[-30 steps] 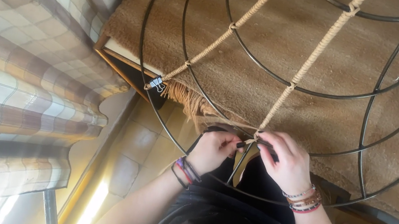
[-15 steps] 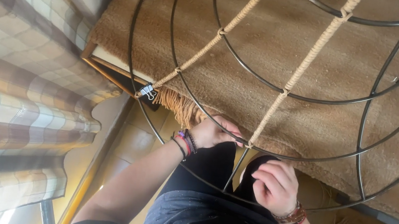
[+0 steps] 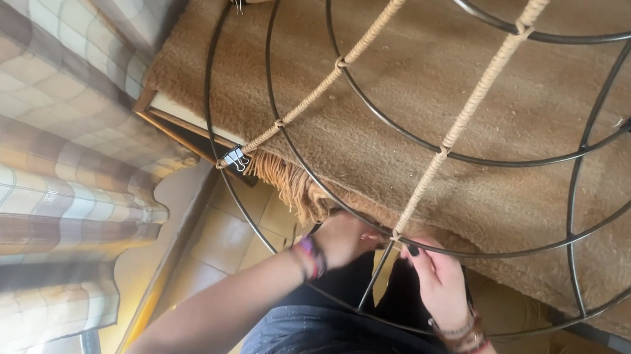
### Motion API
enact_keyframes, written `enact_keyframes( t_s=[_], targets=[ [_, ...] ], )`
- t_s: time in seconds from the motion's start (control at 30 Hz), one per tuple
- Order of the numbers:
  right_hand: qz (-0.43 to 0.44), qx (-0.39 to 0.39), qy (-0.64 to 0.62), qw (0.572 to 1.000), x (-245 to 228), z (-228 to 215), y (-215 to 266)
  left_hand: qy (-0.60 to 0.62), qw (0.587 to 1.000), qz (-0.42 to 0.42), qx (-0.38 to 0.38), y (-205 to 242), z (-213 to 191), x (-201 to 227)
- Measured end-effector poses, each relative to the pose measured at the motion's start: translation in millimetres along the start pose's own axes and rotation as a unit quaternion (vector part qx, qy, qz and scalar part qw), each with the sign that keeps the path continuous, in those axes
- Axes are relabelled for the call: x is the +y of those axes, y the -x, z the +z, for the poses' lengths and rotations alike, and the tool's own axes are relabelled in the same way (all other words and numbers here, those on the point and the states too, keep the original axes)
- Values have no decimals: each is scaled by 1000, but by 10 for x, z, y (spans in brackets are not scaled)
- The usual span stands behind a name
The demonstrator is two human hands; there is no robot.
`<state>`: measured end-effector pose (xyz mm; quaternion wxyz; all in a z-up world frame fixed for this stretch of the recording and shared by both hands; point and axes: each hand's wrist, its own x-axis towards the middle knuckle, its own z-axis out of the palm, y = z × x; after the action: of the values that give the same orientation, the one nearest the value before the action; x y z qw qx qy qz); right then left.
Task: Wrapping and knotting thin twine around a conical metal frame with rope supports to create a decorative structure.
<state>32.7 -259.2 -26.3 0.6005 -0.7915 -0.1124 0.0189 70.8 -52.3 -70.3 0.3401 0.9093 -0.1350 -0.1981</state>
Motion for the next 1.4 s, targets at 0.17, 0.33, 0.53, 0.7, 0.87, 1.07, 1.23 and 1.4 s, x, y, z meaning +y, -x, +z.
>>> enact_keyframes(
  t_s=[0.17, 0.33, 0.53, 0.7, 0.87, 1.07, 1.23, 1.4],
  targets=[
    [-84, 7, 190, 978, -698, -252, 490, 198, 975, -1, 105, 851, -566, 761],
    [-294, -109, 348, 883, -1341, -287, 597, 748, 635, -88, -172, 760, -586, 869],
    [-170, -246, 432, 851, -1174, -929, 996, 343, 936, -75, -15, 618, -652, 788],
    [168, -380, 394, 820, -879, -1100, 1147, 427, 896, 57, -111, 449, -534, 380],
    [60, -336, 262, 903, -775, -665, 684, 387, 912, 112, -73, 356, -359, 46],
    [122, -167, 66, 976, -323, -185, 209, 248, 944, 35, 214, 814, -535, 115],
    [172, -95, -122, 973, -145, -2, 63, 59, 941, 49, 329, 955, -580, 231],
    [126, -25, -244, 961, -407, 125, -55, 0, 972, -25, 235, 661, -357, 51]
  ],
)
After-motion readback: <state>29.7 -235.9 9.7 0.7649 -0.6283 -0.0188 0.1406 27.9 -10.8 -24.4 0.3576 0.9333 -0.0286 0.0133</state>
